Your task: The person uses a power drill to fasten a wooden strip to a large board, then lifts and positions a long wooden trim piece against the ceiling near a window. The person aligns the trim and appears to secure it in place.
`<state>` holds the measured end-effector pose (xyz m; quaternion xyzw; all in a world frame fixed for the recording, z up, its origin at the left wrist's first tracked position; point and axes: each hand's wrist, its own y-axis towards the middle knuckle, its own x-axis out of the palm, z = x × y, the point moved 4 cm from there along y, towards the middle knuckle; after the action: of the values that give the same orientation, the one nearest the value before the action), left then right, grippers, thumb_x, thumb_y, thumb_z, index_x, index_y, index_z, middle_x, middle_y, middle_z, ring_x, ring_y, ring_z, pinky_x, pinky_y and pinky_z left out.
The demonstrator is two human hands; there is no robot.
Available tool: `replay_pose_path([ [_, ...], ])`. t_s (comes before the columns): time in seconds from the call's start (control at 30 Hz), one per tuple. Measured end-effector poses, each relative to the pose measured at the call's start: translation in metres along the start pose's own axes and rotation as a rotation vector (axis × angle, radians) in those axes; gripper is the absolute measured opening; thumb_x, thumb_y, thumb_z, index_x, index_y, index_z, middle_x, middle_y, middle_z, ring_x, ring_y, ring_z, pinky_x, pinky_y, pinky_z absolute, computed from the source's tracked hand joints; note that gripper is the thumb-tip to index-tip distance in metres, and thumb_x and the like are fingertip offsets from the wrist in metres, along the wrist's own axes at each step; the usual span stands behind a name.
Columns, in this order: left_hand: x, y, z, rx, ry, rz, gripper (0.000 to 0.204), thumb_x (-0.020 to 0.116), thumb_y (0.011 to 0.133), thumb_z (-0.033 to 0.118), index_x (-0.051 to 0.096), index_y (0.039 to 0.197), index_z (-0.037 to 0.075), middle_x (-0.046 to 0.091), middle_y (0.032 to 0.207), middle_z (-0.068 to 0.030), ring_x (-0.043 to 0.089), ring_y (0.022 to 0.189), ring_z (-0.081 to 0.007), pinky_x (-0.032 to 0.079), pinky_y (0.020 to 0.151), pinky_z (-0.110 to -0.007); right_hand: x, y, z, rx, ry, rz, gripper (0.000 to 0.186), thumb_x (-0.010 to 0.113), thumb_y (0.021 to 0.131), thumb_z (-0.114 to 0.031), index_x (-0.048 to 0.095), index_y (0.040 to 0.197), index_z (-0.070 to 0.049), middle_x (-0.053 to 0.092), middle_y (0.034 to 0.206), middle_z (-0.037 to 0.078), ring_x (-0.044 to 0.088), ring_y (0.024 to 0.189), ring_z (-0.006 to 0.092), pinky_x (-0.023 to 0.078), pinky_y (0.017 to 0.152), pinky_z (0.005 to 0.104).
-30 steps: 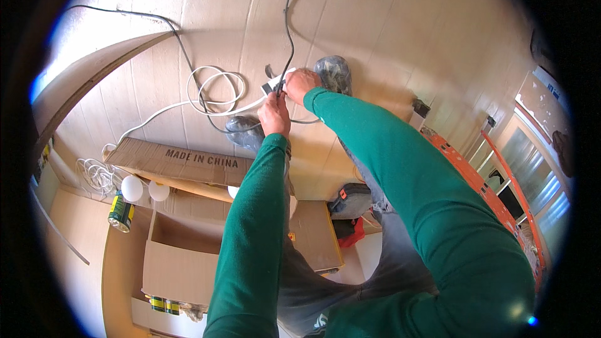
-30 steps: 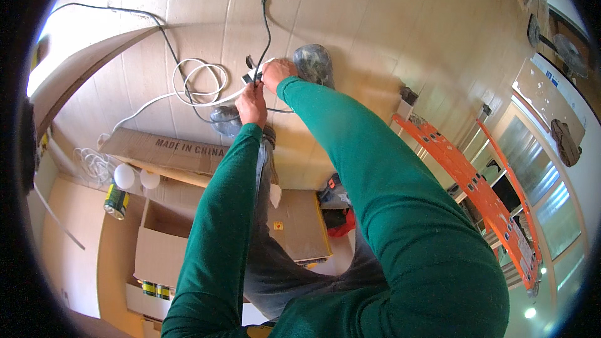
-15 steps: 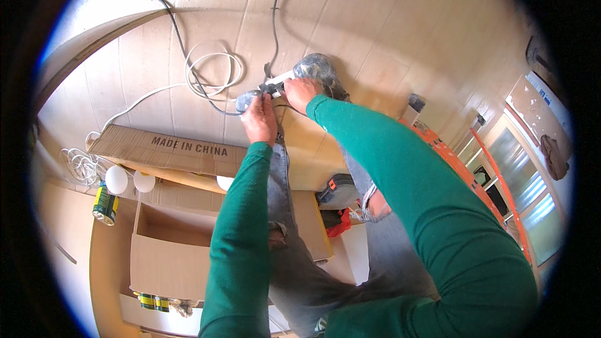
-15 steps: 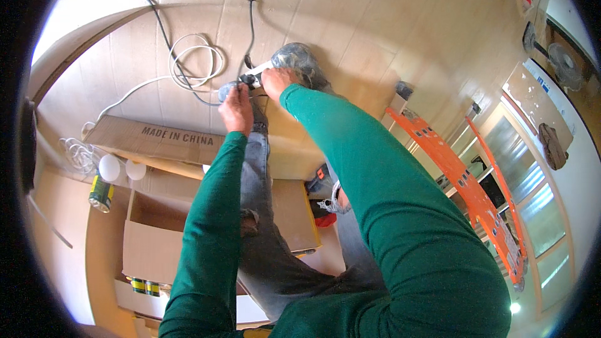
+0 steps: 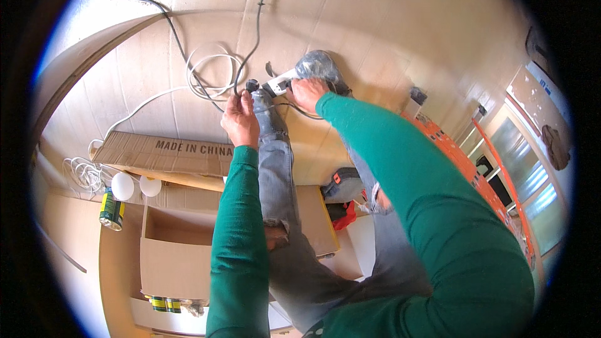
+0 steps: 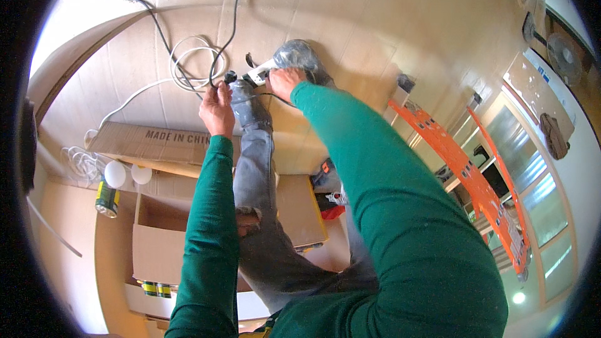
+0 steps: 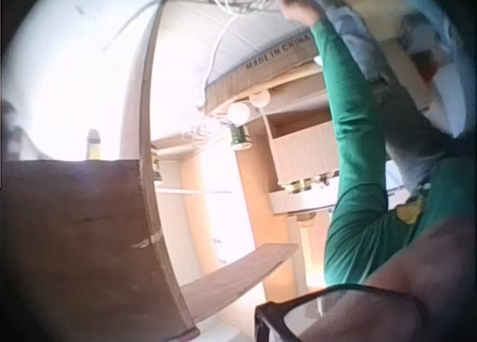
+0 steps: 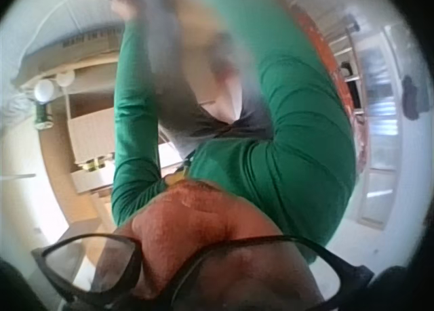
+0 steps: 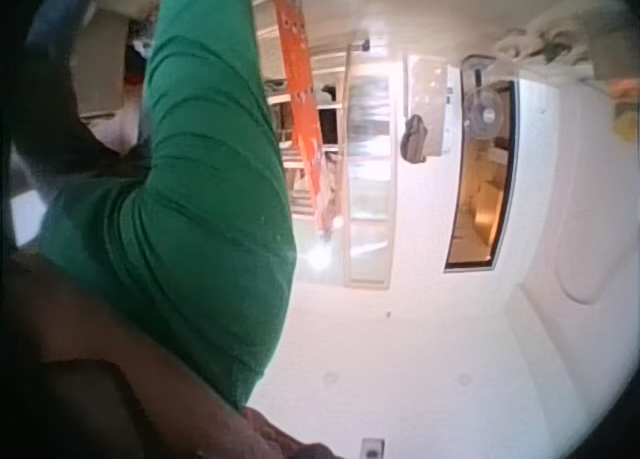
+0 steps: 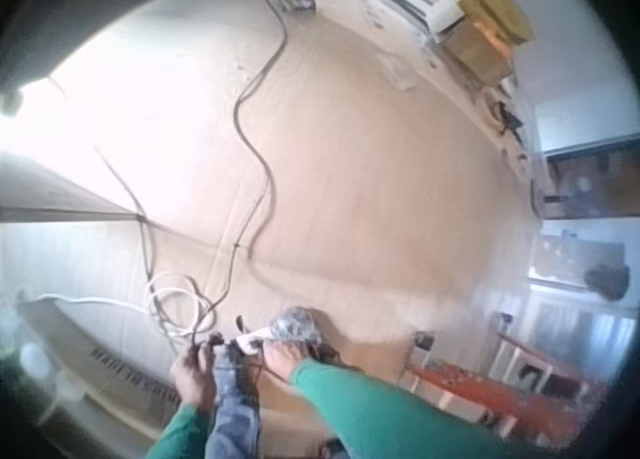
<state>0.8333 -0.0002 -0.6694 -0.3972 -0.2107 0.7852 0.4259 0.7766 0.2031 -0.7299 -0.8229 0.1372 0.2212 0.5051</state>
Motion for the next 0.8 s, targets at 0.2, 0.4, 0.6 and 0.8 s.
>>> replay_pose_path([
  [0.2,0.012,0.005,0.001,0.021,0.239,-0.061,0.028,0.067,0.102,0.027,0.072,0.11,0.001,0.078,0.09,-0.0151,0.077,0.083,-0.0257,0.058,0.076,-0.037,0.016,0.006,-0.005,0.101,-0.007,0.073,0.042,0.053,0.1,-0.036,0.068,0.094,0.003,0.075,0.09,0.027,0.075,0.084,0.0433,0.059,0.08,0.0544],
  [0.4,0.023,-0.009,0.013,0.077,0.337,-0.128,0.055,0.07,0.099,0.03,0.052,0.14,-0.002,0.073,0.117,-0.0248,0.074,0.101,-0.0353,0.057,0.088,-0.043,0.015,-0.005,-0.01,0.175,0.048,0.105,0.029,0.056,0.094,-0.023,0.073,0.099,0.0,0.076,0.094,0.024,0.076,0.089,0.0395,0.06,0.082,0.0514],
  [0.6,0.03,-0.011,-0.033,0.262,0.483,-0.21,0.039,0.065,0.099,0.035,0.071,0.12,0.002,0.074,0.113,-0.0222,0.074,0.101,-0.0371,0.056,0.088,-0.046,-0.01,0.014,-0.026,0.157,0.007,0.001,0.032,0.055,0.094,-0.024,0.08,0.093,-0.004,0.077,0.1,0.02,0.076,0.096,0.0354,0.059,0.085,0.0505],
  [0.8,0.022,-0.012,-0.014,0.268,0.483,-0.2,0.03,0.064,0.1,0.029,0.069,0.112,0.002,0.075,0.107,-0.0199,0.073,0.096,-0.037,0.055,0.086,-0.046,-0.05,0.022,0.019,0.138,0.145,-0.123,0.052,0.05,0.093,-0.044,0.077,0.097,0.001,0.073,0.104,0.028,0.072,0.099,0.0448,0.056,0.092,0.051],
])
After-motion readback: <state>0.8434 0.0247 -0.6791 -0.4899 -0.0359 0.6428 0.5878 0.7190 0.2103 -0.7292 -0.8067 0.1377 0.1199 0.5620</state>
